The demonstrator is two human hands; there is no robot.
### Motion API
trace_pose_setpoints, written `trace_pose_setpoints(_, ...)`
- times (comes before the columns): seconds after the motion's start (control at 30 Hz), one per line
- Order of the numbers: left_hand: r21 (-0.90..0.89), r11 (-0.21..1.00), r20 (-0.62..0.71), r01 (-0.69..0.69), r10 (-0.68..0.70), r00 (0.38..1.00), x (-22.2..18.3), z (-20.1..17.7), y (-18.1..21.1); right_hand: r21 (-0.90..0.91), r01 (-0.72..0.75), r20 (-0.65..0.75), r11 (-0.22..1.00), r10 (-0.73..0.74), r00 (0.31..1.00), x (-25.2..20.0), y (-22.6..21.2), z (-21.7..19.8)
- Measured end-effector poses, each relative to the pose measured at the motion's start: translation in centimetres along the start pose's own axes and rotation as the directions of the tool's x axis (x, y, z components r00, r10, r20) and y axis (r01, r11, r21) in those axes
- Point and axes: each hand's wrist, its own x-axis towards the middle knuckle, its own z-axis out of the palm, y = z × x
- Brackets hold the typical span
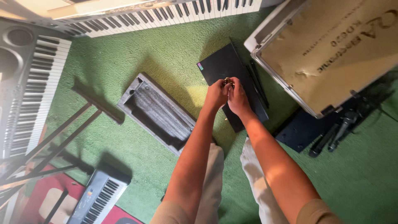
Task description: The person picks up several black rods and antenna-like components from the floor and table, handling them one at a time to arrange them into the foam inserts of an open equipment case.
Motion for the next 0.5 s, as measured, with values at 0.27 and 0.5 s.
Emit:
trace_pose_setpoints(0.27,-0.173,0.985,0.08,-0.003,0.017,0.997,-14.5,-14.2,17.7,0.233,-0.068,0.09,0.97,0.048,0.995,-6.8,-21.6,-9.8)
trace_pose_setpoints(0.5,-0.197,0.964,0.011,-0.176,0.182,0.983,-28.3,-24.2,33.1,0.118,0.094,0.106,0.989,-0.107,0.989,-14.1,-39.3,-20.3)
